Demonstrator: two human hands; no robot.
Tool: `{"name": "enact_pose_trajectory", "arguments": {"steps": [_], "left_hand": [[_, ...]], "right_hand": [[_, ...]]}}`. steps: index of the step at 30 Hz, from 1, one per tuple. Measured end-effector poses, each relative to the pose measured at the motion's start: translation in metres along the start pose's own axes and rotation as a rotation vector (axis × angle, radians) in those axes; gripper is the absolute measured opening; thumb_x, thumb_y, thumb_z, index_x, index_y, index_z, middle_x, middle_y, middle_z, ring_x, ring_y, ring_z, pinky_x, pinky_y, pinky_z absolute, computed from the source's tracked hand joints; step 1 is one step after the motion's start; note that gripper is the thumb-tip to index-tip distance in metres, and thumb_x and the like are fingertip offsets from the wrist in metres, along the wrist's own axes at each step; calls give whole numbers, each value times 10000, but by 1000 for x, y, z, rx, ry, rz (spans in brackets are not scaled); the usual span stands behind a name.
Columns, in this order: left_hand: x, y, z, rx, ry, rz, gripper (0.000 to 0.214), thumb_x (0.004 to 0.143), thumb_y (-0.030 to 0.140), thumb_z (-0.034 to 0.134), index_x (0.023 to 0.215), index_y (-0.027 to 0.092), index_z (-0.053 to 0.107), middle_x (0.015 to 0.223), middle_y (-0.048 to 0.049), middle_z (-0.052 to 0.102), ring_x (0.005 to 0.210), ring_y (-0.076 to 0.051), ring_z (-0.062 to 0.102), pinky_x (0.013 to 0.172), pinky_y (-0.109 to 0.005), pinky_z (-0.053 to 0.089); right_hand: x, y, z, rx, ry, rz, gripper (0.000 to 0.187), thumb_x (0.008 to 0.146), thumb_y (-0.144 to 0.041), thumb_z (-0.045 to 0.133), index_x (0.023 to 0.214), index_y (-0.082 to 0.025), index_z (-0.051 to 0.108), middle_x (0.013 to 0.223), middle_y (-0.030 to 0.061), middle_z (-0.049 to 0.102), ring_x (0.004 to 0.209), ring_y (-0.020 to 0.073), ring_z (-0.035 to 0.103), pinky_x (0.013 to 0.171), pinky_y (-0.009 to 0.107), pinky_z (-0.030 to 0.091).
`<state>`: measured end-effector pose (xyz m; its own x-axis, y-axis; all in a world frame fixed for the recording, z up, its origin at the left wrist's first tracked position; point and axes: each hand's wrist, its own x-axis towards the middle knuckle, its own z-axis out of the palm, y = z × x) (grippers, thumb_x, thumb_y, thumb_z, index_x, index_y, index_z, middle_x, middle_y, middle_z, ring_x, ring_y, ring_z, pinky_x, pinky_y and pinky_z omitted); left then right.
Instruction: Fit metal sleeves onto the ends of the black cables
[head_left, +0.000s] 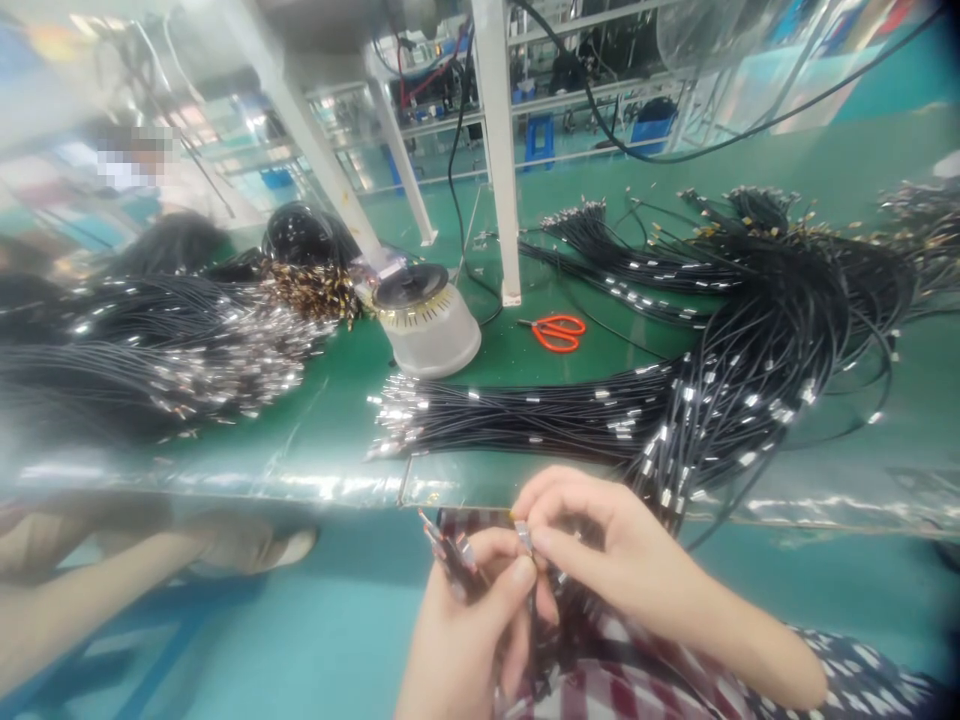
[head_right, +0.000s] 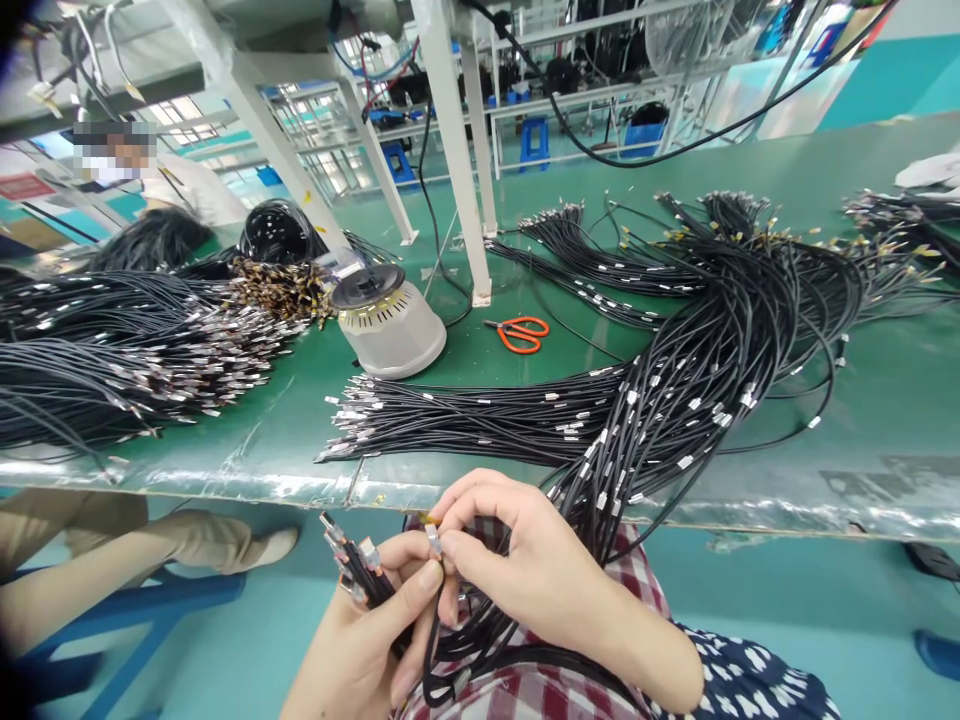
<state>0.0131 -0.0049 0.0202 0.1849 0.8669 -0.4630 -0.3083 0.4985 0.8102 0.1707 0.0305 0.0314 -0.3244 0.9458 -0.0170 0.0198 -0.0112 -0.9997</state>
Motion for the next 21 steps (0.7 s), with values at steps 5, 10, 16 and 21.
{"name": "enact_pose_trajectory", "arguments": {"steps": [5,10,16,21], "left_hand": [[0,-1,-2,-31,-7,-29,163,800,278,698,756,134,637,582,-21,649,292,11,345,370,-161,184],[-1,-1,-3,-48,-10,-57,195,786,307,717,773,135,627,584,-27,651,312,10,337,378,-160,194],[-2,4,-2,-34,-1,-24,230,790,347,718,780,148,604,589,-8,638,307,11,328,352,-148,152],[-3,5,1,7,9,-22,243,803,349,697,734,155,568,589,1,626,294,8,324,332,-143,160]], "right_hand": [[-2,8,5,98,-39,5,162,872,-172,576,710,-166,582,971,53,617,925,171,600,865,315,461],[-1,15,8,123,-60,5,247,923,-304,545,715,-171,540,966,53,598,905,170,579,846,310,455],[-1,15,-2,214,40,10,181,889,-353,604,830,-183,582,897,32,601,876,166,555,827,294,431],[-5,14,-8,430,32,104,253,764,-309,755,821,-190,540,808,-7,588,727,119,519,670,235,405]]}}
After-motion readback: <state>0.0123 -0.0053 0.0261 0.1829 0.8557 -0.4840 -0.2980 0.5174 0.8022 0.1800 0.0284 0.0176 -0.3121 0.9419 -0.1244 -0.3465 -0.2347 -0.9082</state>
